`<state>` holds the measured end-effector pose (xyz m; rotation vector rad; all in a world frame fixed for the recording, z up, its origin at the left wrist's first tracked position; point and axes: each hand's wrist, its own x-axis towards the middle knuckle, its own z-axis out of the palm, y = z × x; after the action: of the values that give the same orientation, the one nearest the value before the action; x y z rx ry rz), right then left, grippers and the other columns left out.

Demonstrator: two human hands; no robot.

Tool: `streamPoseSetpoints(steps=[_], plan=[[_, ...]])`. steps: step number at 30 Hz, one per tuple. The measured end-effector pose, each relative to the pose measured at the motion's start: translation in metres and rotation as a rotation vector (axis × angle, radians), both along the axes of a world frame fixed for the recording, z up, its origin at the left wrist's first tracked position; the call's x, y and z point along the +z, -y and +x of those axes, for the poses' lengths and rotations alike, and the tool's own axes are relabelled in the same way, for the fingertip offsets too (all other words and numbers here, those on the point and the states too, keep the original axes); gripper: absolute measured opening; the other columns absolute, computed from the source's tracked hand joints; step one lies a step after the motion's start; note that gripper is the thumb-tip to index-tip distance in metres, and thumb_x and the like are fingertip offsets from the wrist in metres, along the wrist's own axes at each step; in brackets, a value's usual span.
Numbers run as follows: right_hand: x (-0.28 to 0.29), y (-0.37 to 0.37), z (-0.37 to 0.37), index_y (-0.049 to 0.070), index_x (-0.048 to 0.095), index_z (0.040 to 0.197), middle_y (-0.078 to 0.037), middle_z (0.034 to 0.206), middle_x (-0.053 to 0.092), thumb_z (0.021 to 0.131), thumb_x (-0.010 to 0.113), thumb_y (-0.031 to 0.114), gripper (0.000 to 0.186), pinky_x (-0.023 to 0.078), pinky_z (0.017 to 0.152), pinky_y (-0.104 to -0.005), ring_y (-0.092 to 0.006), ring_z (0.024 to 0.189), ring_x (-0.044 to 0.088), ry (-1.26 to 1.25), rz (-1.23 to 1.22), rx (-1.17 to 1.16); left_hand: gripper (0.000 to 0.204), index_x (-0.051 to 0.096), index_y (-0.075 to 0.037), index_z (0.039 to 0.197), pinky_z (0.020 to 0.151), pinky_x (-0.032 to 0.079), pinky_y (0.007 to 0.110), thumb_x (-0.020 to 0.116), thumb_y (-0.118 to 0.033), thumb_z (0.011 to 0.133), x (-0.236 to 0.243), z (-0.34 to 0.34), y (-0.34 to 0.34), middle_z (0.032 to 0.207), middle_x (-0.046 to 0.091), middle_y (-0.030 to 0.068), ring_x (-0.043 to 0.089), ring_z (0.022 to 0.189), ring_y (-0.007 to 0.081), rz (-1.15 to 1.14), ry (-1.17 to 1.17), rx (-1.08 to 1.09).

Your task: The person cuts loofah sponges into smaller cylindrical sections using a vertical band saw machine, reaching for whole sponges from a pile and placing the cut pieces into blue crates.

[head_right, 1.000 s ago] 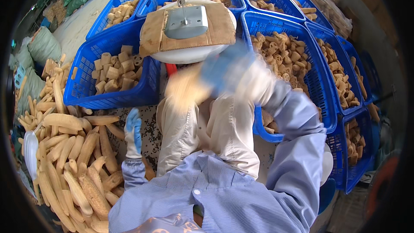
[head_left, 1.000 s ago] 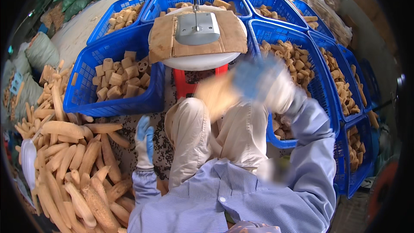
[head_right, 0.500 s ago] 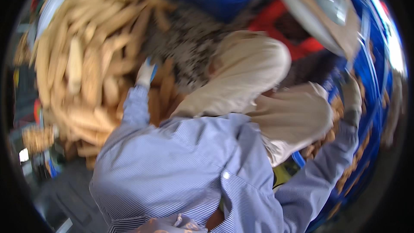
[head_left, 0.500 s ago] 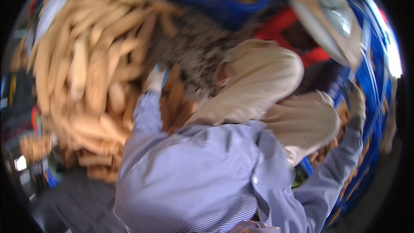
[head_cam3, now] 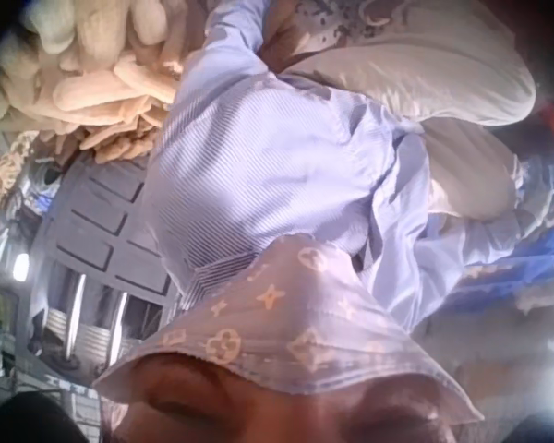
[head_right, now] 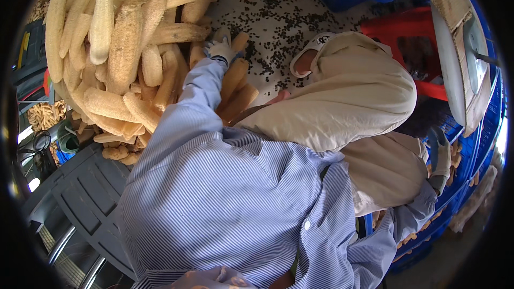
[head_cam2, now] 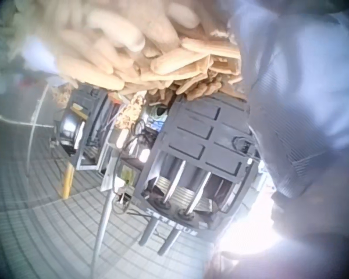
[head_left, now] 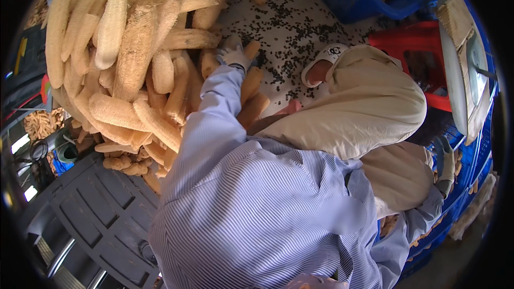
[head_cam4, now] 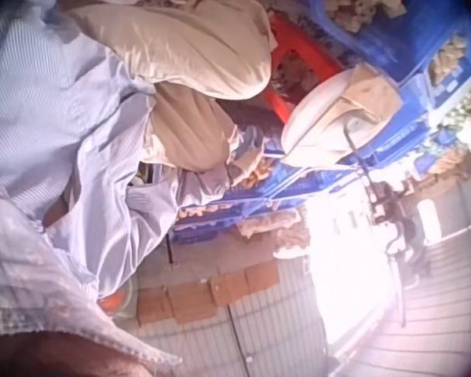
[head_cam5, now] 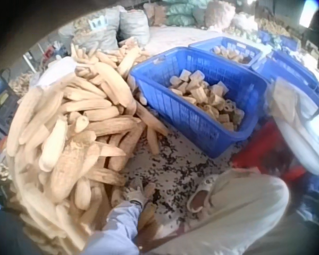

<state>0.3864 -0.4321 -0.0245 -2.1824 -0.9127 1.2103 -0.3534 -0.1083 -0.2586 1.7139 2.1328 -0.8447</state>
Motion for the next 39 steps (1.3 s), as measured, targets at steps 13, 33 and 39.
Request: streamPoseSetpoints(steps=[13,33,39], plan=[[0.016,0.004,-0.052,0.001,0.059,0.130,-0.011,0.126,0.065,0.093,0.064,0.017,0.041,0.049,0.096,-0.0309,-0.0168,0.114,0.061,0.275,0.198,0.100,0.073,0.048,-0.006,0.139,0.107,0.042,0.033,0.077,-0.001,0.072,0.105,0.014,-0.001,0.138,0.053,0.0133,0.051,0.128,0.0262,0.248,1.451,0.151],[0.115,-0.070,-0.179,0.001,0.040,0.147,-0.006,0.134,0.055,0.075,0.086,0.009,0.086,0.046,0.103,-0.0307,-0.0147,0.119,0.055,-0.105,0.976,-0.028,0.045,0.055,0.001,0.135,0.103,0.044,0.030,0.048,-0.028,0.100,0.357,0.380,-0.018,0.130,0.061,0.0118,0.059,0.117,0.0188,-0.687,1.850,-0.989],[0.111,-0.039,-0.137,0.000,0.046,0.141,-0.008,0.124,0.062,0.076,0.085,0.008,0.076,0.053,0.095,-0.0290,-0.0149,0.110,0.062,-0.080,1.016,-0.327,0.048,0.051,-0.002,0.139,0.103,0.044,0.030,0.056,-0.028,0.100,0.384,0.412,0.006,0.131,0.059,0.0082,0.056,0.119,0.0171,-0.674,1.935,-0.716]])
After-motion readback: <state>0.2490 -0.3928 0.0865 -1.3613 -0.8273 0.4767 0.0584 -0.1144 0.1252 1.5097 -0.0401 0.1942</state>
